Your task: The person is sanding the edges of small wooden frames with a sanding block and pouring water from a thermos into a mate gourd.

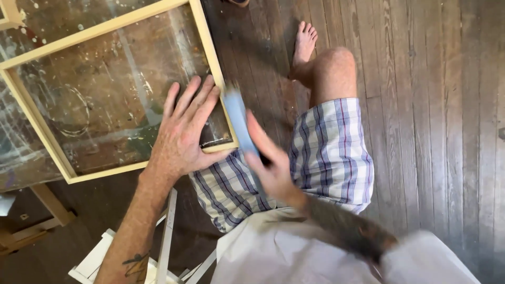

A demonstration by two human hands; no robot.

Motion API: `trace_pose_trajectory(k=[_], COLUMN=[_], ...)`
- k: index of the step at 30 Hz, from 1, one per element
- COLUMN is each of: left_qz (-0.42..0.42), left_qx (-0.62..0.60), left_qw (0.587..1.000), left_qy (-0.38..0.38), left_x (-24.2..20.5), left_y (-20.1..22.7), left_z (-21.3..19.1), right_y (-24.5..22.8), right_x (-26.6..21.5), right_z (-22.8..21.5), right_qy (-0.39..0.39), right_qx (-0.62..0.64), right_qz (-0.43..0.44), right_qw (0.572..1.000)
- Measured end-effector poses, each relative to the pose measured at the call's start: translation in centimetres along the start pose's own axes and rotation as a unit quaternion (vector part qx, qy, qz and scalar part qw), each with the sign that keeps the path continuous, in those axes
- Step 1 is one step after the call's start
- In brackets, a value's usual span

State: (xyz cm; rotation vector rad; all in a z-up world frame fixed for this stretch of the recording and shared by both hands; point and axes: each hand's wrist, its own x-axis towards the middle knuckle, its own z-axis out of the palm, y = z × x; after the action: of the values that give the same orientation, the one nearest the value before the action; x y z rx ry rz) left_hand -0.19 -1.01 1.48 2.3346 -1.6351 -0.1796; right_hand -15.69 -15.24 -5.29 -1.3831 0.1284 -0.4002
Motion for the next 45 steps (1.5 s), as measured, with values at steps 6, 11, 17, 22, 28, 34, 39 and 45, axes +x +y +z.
trace_pose_trajectory(k=[6, 11, 17, 22, 28, 34, 39, 45], left_qz=[-0.007, 0.000, -0.014, -0.010, -0.009, -0.003, -0.005, -0.011], left_qx=[0.003, -0.010, -0.002, 0.014, 0.008, -0.010, -0.017, -0.015], left_qw=[1.000, 1.000, 1.000, 1.000, 1.000, 1.000, 1.000, 1.000], left_qy=[0.000, 0.010, -0.002, 0.002, 0.000, 0.014, 0.018, -0.008], left_x=[-0.3, -0.4, -0.6, -0.1, -0.6, 0.1, 0.2, 0.0], left_y=[0.0, -0.1, -0.3, 0.1, -0.1, -0.2, 0.2, 0.0], left_z=[0.7, 0.6, 1.1, 0.3, 0.3, 0.1, -0.1, 0.2], right_y=[2.7, 1.4, -1.1, 4.5, 0.0, 4.4, 2.6, 0.6], right_x=[10.0, 8.9, -0.2, 15.5, -0.8, 14.0, 11.3, 1.1], right_z=[0.2, 0.3, 0.3, 0.1, 0.2, 0.1, -0.1, -0.1], right_qy=[0.001, 0.011, 0.015, 0.055, 0.017, 0.053, 0.052, 0.031], right_qx=[0.057, 0.041, -0.071, -0.017, -0.038, -0.022, -0.014, -0.012], right_qz=[-0.045, -0.067, 0.009, -0.080, 0.004, -0.031, -0.095, 0.011], right_qw=[0.997, 0.997, 0.997, 0.995, 0.999, 0.998, 0.994, 0.999])
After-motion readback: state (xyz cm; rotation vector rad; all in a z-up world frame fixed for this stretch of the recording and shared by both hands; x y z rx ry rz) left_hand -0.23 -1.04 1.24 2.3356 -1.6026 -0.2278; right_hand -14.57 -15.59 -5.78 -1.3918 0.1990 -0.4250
